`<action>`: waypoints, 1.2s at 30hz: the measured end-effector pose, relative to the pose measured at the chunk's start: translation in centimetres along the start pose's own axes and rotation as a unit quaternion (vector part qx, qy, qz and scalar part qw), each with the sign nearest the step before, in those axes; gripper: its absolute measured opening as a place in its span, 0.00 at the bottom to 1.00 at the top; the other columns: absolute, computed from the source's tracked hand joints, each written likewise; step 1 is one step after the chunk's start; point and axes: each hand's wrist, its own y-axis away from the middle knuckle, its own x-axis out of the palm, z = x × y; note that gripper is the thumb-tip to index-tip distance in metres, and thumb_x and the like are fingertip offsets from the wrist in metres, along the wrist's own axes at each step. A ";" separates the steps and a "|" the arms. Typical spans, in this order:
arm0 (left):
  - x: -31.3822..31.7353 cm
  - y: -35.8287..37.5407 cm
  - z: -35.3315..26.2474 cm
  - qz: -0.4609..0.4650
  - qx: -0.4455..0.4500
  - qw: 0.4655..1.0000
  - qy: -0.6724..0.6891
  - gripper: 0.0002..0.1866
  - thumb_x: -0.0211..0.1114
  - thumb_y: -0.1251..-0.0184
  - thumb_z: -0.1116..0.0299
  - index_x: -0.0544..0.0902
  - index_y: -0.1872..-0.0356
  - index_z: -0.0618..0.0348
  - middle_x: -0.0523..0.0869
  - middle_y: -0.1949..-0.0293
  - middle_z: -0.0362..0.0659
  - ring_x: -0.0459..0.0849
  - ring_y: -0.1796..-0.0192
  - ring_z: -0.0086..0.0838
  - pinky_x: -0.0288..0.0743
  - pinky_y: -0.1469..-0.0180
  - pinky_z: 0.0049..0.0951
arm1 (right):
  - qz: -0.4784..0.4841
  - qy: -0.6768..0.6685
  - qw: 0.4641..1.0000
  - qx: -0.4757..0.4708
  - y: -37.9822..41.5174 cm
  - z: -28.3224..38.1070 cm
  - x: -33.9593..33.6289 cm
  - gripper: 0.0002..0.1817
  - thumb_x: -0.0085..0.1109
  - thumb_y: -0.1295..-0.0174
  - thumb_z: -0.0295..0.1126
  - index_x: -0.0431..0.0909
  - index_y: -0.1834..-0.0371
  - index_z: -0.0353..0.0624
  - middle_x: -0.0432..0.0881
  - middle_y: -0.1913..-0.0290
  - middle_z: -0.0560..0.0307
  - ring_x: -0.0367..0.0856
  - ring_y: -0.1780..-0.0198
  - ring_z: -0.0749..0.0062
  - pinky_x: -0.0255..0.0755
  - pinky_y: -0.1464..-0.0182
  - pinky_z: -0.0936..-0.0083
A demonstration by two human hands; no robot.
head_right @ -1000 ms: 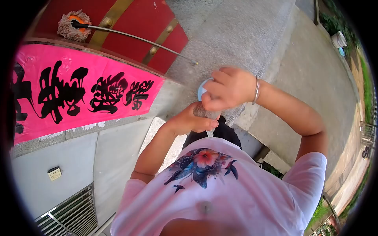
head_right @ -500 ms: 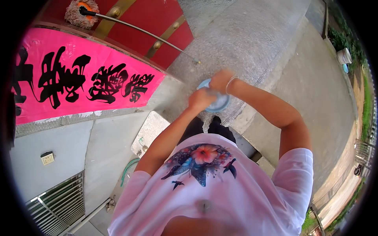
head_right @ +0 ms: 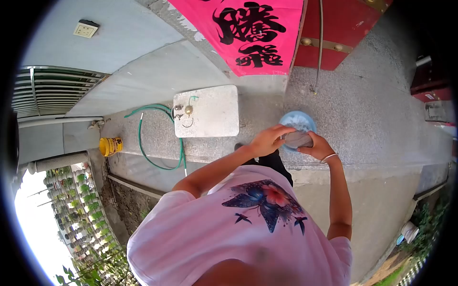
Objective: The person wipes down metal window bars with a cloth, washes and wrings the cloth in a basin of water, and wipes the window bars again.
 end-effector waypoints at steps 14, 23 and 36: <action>-17.6 32.5 3.4 -0.513 -0.167 0.518 0.664 0.23 0.46 0.25 0.54 0.73 0.41 0.60 0.79 0.43 0.43 0.74 0.38 0.30 0.63 0.35 0.33 | 0.195 0.109 0.945 -0.238 -19.0 24.1 22.6 0.22 0.63 0.41 0.33 0.71 0.43 0.43 0.71 0.46 0.51 0.78 0.51 0.64 0.74 0.51 0.70; -24.6 55.2 9.6 -0.543 -0.624 0.560 0.055 0.21 0.56 0.34 0.52 0.82 0.63 0.63 0.81 0.58 0.52 0.78 0.55 0.50 0.71 0.50 0.41 | 0.267 0.177 0.919 -0.232 -32.6 28.3 37.4 0.12 0.58 0.37 0.33 0.77 0.53 0.41 0.73 0.51 0.52 0.80 0.61 0.66 0.76 0.58 0.72; -38.6 62.8 2.2 -0.642 -0.643 0.414 -0.058 0.17 0.66 0.40 0.56 0.83 0.64 0.62 0.84 0.76 0.48 0.81 0.73 0.42 0.73 0.65 0.34 | 0.348 0.228 0.871 -0.260 -43.6 45.3 57.7 0.11 0.56 0.36 0.35 0.79 0.55 0.43 0.76 0.54 0.51 0.80 0.59 0.67 0.74 0.55 0.72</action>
